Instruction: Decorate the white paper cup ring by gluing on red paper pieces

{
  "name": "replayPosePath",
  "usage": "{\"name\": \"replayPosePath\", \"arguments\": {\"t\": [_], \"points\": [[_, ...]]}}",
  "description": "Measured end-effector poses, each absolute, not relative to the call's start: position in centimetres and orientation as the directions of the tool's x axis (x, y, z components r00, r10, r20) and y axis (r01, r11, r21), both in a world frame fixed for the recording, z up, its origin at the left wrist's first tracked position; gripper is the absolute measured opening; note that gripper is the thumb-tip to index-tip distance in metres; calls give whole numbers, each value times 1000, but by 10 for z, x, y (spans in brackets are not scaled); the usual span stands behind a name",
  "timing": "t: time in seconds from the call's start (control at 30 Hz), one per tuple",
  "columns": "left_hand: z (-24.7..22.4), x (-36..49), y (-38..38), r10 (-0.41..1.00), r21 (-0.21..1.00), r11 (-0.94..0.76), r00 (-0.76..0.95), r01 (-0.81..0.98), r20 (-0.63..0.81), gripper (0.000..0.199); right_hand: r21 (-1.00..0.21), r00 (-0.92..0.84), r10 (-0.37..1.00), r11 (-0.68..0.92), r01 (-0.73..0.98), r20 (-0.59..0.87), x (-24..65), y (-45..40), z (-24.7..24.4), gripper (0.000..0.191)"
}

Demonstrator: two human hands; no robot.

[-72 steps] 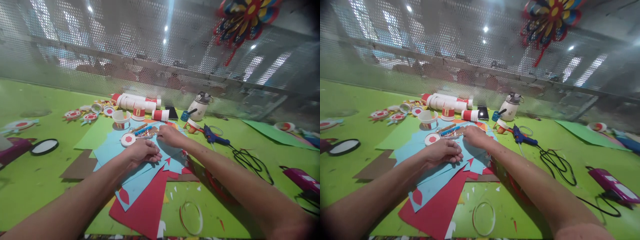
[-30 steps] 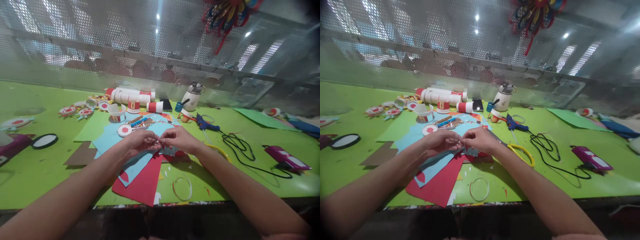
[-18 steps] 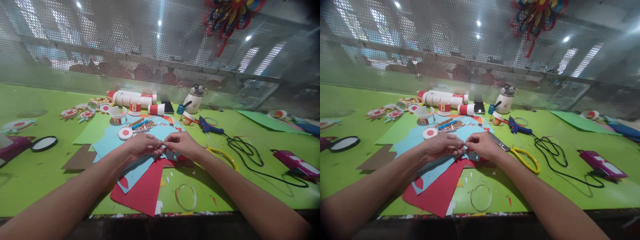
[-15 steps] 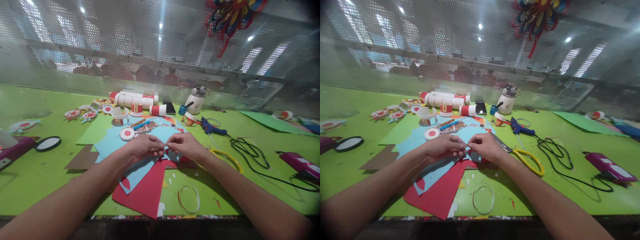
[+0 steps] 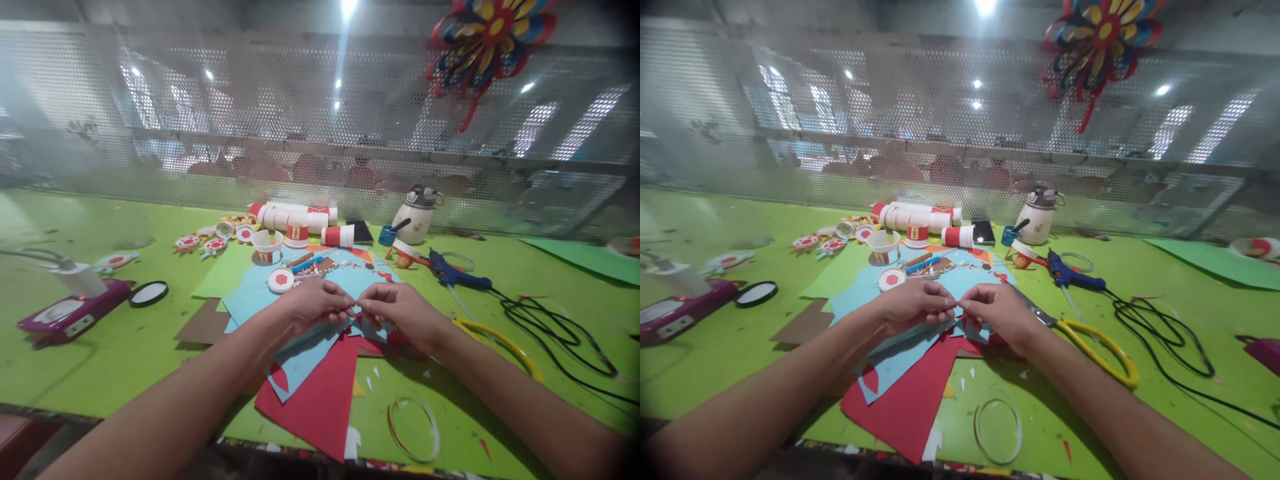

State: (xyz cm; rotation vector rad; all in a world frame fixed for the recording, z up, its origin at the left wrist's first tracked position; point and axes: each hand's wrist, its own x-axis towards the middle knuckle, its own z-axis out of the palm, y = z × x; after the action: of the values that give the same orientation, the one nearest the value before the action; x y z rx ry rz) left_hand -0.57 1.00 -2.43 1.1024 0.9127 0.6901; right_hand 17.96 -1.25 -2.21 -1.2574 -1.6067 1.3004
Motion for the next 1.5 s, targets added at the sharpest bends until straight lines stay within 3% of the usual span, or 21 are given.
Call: {"name": "replayPosePath", "arguments": {"t": [0.2,0.47,0.57,0.7,1.1,1.5], "points": [[-9,-19,19,886,961,273,400,-38,-236,9,-986,-223,974,-9,169,-47,184,-7,-27,29],[6,-80,51,993,992,100,59,79,-105,5,-984,-238,970,-11,177,-54,182,-11,-25,26],[3,-96,60,993,975,112,-3,194,-114,32,-983,-252,967,1,185,-46,182,-11,-26,26],[2,-100,62,993,930,112,-3,350,-118,36,-980,-247,968,10,198,-40,182,-11,-27,28],[5,-92,58,982,620,17,102,785,-157,35,-967,-238,969,0,256,-63,183,-9,-32,27],[10,-82,50,989,309,-121,142,943,-47,33,-968,-239,969,4,253,-59,182,-10,-29,24]]}}
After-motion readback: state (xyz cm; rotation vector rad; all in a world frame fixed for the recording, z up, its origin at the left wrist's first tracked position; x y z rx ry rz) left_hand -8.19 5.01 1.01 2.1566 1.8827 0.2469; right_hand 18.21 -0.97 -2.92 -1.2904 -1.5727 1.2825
